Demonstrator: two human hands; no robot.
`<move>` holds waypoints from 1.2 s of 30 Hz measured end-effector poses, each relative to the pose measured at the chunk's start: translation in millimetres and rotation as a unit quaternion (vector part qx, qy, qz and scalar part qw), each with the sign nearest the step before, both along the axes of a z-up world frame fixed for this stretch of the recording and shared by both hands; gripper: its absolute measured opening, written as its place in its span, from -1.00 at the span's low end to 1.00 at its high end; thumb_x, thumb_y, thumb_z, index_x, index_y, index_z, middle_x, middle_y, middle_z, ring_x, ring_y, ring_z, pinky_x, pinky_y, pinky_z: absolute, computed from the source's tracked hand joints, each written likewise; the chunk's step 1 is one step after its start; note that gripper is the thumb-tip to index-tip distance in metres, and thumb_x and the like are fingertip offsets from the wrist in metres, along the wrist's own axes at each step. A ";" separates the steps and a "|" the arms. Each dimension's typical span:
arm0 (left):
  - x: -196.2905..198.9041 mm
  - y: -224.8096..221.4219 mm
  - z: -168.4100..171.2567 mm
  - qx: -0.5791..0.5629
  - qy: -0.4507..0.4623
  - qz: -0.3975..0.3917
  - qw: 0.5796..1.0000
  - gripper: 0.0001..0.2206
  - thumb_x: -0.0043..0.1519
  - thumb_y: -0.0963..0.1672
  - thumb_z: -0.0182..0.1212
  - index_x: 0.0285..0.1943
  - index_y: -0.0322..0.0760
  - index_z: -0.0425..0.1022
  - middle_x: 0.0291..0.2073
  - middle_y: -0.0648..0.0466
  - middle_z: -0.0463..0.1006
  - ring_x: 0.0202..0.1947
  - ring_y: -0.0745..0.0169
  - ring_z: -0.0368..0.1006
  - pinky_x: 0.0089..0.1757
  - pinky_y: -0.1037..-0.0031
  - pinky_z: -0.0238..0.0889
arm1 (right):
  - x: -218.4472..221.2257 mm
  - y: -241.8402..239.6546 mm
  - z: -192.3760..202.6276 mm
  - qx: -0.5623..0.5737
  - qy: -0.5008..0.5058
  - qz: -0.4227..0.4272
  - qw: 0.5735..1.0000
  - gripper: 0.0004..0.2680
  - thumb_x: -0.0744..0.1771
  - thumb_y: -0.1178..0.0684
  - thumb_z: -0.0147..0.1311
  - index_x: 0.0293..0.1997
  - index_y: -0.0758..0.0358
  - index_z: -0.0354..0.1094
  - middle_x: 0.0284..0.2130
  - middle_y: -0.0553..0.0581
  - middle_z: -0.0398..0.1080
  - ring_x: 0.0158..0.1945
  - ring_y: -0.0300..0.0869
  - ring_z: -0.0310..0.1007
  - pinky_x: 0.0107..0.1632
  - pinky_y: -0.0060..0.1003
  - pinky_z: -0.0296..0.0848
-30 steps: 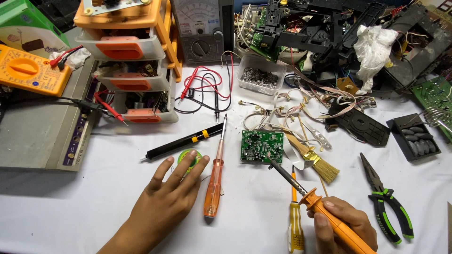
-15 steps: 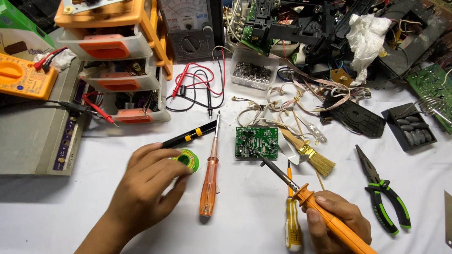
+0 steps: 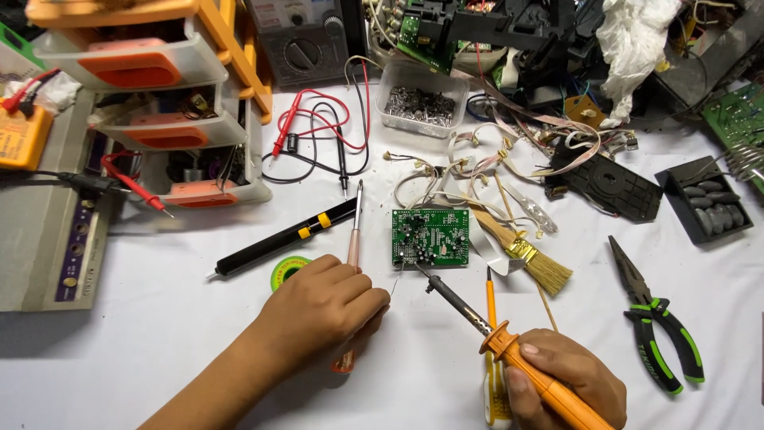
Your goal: Soldering electronic components onto a circuit board and connecting wires on a repair bench.
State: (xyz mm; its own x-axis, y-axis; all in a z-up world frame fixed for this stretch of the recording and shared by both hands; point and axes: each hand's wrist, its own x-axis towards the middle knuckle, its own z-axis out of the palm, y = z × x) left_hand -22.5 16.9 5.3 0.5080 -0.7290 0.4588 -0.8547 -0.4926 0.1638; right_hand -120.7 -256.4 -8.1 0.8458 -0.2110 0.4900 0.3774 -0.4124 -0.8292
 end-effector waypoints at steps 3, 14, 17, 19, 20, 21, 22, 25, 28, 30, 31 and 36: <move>-1.9 -1.0 0.2 0.028 -0.007 0.010 1.000 -0.81 0.07 -0.32 0.14 -0.45 -0.19 0.29 -0.61 0.11 0.22 -0.57 0.11 0.15 -0.44 0.34 0.00 | 2.4 2.6 3.8 -0.027 -0.012 0.013 0.999 -0.89 0.28 0.14 0.11 -0.18 0.27 0.32 -0.52 0.18 0.45 -0.47 -0.16 0.53 -0.23 -0.34 0.64; -2.8 1.0 1.3 -0.004 -0.050 0.011 0.999 -0.88 0.31 -0.29 0.20 -0.26 -0.27 0.49 -0.57 0.08 0.23 -0.55 0.10 0.17 -0.42 0.35 0.07 | 5.1 2.4 3.8 -0.037 0.018 0.045 0.998 -0.87 0.26 0.17 0.15 -0.16 0.24 0.36 -0.54 0.14 0.44 -0.49 -0.17 0.51 -0.28 -0.42 0.59; -1.5 1.8 2.1 0.000 -0.063 0.004 0.998 -0.85 0.29 -0.32 0.19 -0.26 -0.26 0.49 -0.56 0.09 0.22 -0.55 0.12 0.17 -0.43 0.36 0.06 | 6.7 4.7 2.0 -0.030 0.010 0.040 0.999 -0.86 0.25 0.17 0.16 -0.18 0.28 0.36 -0.55 0.15 0.44 -0.49 -0.15 0.52 -0.27 -0.39 0.60; -2.3 1.5 1.9 -0.002 -0.060 0.008 0.998 -0.84 0.29 -0.32 0.18 -0.28 -0.25 0.47 -0.57 0.10 0.20 -0.55 0.13 0.15 -0.44 0.37 0.05 | 6.9 4.8 -2.5 -0.033 0.005 0.035 0.999 -0.87 0.24 0.17 0.16 -0.19 0.30 0.37 -0.50 0.17 0.45 -0.48 -0.14 0.54 -0.29 -0.38 0.62; -2.3 1.6 2.0 -0.004 -0.059 0.012 0.998 -0.83 0.29 -0.32 0.17 -0.31 -0.25 0.45 -0.58 0.10 0.18 -0.56 0.14 0.12 -0.44 0.38 0.04 | 7.6 4.9 -4.8 -0.035 -0.003 0.031 0.999 -0.87 0.24 0.17 0.17 -0.21 0.32 0.37 -0.46 0.19 0.47 -0.48 -0.14 0.55 -0.30 -0.37 0.63; -2.2 1.5 2.1 -0.004 -0.059 0.011 0.998 -0.83 0.29 -0.32 0.17 -0.31 -0.25 0.45 -0.58 0.10 0.18 -0.56 0.14 0.12 -0.44 0.38 0.04 | 8.4 5.5 -3.8 -0.035 -0.002 0.031 0.999 -0.87 0.24 0.17 0.17 -0.21 0.32 0.37 -0.46 0.19 0.47 -0.48 -0.14 0.55 -0.30 -0.37 0.63; -2.2 1.4 2.2 -0.006 -0.058 0.013 0.998 -0.83 0.30 -0.32 0.17 -0.32 -0.25 0.45 -0.59 0.11 0.17 -0.57 0.14 0.10 -0.44 0.38 0.02 | 9.2 6.0 -2.7 -0.045 -0.001 0.033 0.998 -0.88 0.25 0.18 0.16 -0.21 0.31 0.37 -0.48 0.17 0.46 -0.49 -0.14 0.55 -0.31 -0.37 0.63; -2.5 1.3 2.2 -0.009 -0.060 0.020 0.998 -0.83 0.30 -0.31 0.17 -0.34 -0.26 0.44 -0.59 0.11 0.14 -0.58 0.14 0.07 -0.45 0.37 0.00 | 10.1 8.5 -1.4 -0.049 0.006 0.033 0.998 -0.88 0.24 0.20 0.16 -0.21 0.32 0.37 -0.51 0.18 0.46 -0.49 -0.12 0.56 -0.31 -0.39 0.62; -3.0 1.5 1.8 -0.012 -0.061 0.025 0.998 -0.82 0.30 -0.30 0.17 -0.35 -0.25 0.43 -0.60 0.11 0.15 -0.58 0.14 0.08 -0.44 0.37 0.01 | 9.4 11.2 -0.9 -0.049 0.020 0.018 0.998 -0.89 0.24 0.20 0.16 -0.22 0.33 0.38 -0.48 0.22 0.48 -0.44 -0.10 0.60 -0.23 -0.36 0.65; -3.1 1.2 2.0 -0.013 -0.060 0.025 0.998 -0.82 0.30 -0.31 0.16 -0.34 -0.26 0.44 -0.59 0.10 0.16 -0.57 0.13 0.10 -0.44 0.37 0.02 | 9.2 11.8 -1.1 -0.055 0.029 0.005 0.998 -0.89 0.24 0.18 0.16 -0.24 0.33 0.38 -0.45 0.23 0.51 -0.41 -0.09 0.62 -0.16 -0.32 0.67; -3.1 1.0 2.4 -0.013 -0.061 0.026 0.998 -0.81 0.30 -0.32 0.16 -0.35 -0.25 0.43 -0.60 0.11 0.15 -0.57 0.14 0.09 -0.44 0.37 0.02 | 9.3 11.5 -1.6 -0.053 0.026 0.009 0.998 -0.89 0.24 0.19 0.16 -0.24 0.34 0.39 -0.44 0.23 0.51 -0.40 -0.09 0.63 -0.15 -0.31 0.68; -3.3 0.9 2.5 -0.014 -0.062 0.024 0.998 -0.82 0.31 -0.30 0.16 -0.35 -0.26 0.43 -0.60 0.11 0.15 -0.57 0.13 0.10 -0.44 0.37 0.03 | 9.7 12.2 -0.9 -0.062 0.024 0.008 0.998 -0.89 0.24 0.18 0.16 -0.24 0.34 0.39 -0.43 0.24 0.52 -0.39 -0.08 0.64 -0.14 -0.32 0.68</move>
State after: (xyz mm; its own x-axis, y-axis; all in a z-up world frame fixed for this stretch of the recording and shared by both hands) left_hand -25.8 17.8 7.8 0.4800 -0.6918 0.5395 -0.8451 -0.5297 0.0727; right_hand -111.0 -244.1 -9.0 0.8714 -0.1384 0.4707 0.3460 -0.5069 -0.7895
